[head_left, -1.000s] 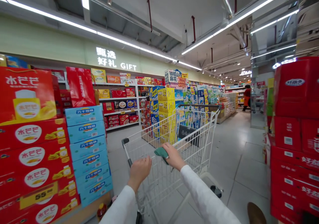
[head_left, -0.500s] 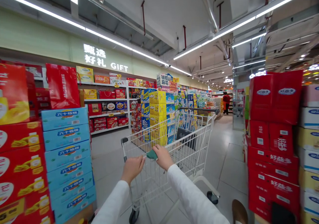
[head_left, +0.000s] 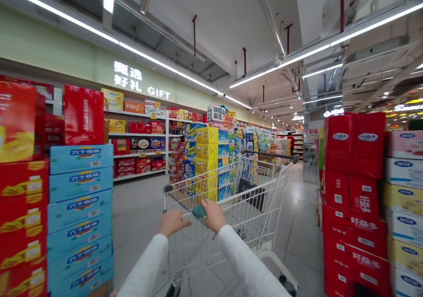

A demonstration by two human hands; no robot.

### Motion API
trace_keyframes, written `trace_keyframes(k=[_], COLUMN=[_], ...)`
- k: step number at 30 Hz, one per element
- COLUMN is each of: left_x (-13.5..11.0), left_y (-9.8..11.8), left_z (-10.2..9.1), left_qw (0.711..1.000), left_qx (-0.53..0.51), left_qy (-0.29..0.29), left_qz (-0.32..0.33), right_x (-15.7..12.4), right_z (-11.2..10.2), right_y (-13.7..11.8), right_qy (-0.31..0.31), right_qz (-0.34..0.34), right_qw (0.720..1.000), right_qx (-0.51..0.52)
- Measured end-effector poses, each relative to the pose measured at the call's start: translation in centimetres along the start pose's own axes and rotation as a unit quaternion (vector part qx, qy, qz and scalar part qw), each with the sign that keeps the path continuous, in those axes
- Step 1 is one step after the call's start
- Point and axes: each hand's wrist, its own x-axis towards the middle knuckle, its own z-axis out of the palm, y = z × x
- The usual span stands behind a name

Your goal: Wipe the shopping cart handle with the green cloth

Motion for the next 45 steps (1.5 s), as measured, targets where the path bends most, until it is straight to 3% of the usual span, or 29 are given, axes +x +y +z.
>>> trace_keyframes(k=[3, 10, 14, 18, 20, 26, 28, 31, 34, 38, 41, 45], left_x=[0.3, -0.4, -0.6, -0.6, -0.6, -0.5, -0.6, -0.6, -0.8, -1.0, -1.2, -1.4], left_y=[0.2, -0.4, -0.7, -0.3, 0.0, 0.2, -0.1, -0.4, -0.1, 0.4, 0.4, 0.1], left_z=[0.2, -0.5, -0.8, -0.8, -0.7, -0.4, -0.4, -0.3, -0.1, -0.1, -0.2, -0.4], left_qw=[1.0, 0.999, 0.999, 0.998, 0.998, 1.0, 1.0, 0.999, 0.999, 1.0, 1.0, 1.0], left_qx=[0.0, -0.031, -0.029, -0.029, -0.022, 0.0, 0.002, -0.004, -0.007, 0.005, 0.021, 0.027], left_qy=[-0.004, -0.017, -0.024, -0.049, -0.051, -0.024, -0.025, -0.032, -0.032, -0.019, -0.01, -0.011], left_qz=[-0.01, 0.027, 0.017, 0.02, 0.011, -0.002, -0.001, 0.011, 0.018, 0.008, -0.008, 0.007], right_x=[0.3, 1.8, 1.2, 0.3, 0.2, 0.9, 0.8, 0.3, -0.3, -0.5, -0.4, -0.7], right_z=[0.5, 3.4, 2.0, 0.4, 0.5, 2.7, 2.6, 1.6, 0.9, 1.7, 2.5, 2.1], right_y=[-0.9, -5.8, -3.0, 0.8, 0.3, -6.3, -6.2, -3.8, -2.0, -3.8, -5.8, -4.5], right_qy=[0.001, -0.008, -0.027, -0.019, -0.012, -0.016, -0.017, -0.031, -0.024, 0.013, 0.025, 0.02], right_qz=[-0.006, -0.019, -0.043, 0.017, 0.027, -0.002, -0.017, -0.05, -0.037, 0.004, -0.019, -0.071], right_qw=[1.0, 0.999, 0.998, 1.0, 0.999, 0.999, 0.999, 0.998, 0.998, 0.998, 0.998, 0.997], right_qx=[-0.005, 0.04, 0.042, 0.011, -0.011, -0.029, -0.033, -0.036, -0.044, -0.058, -0.049, -0.029])
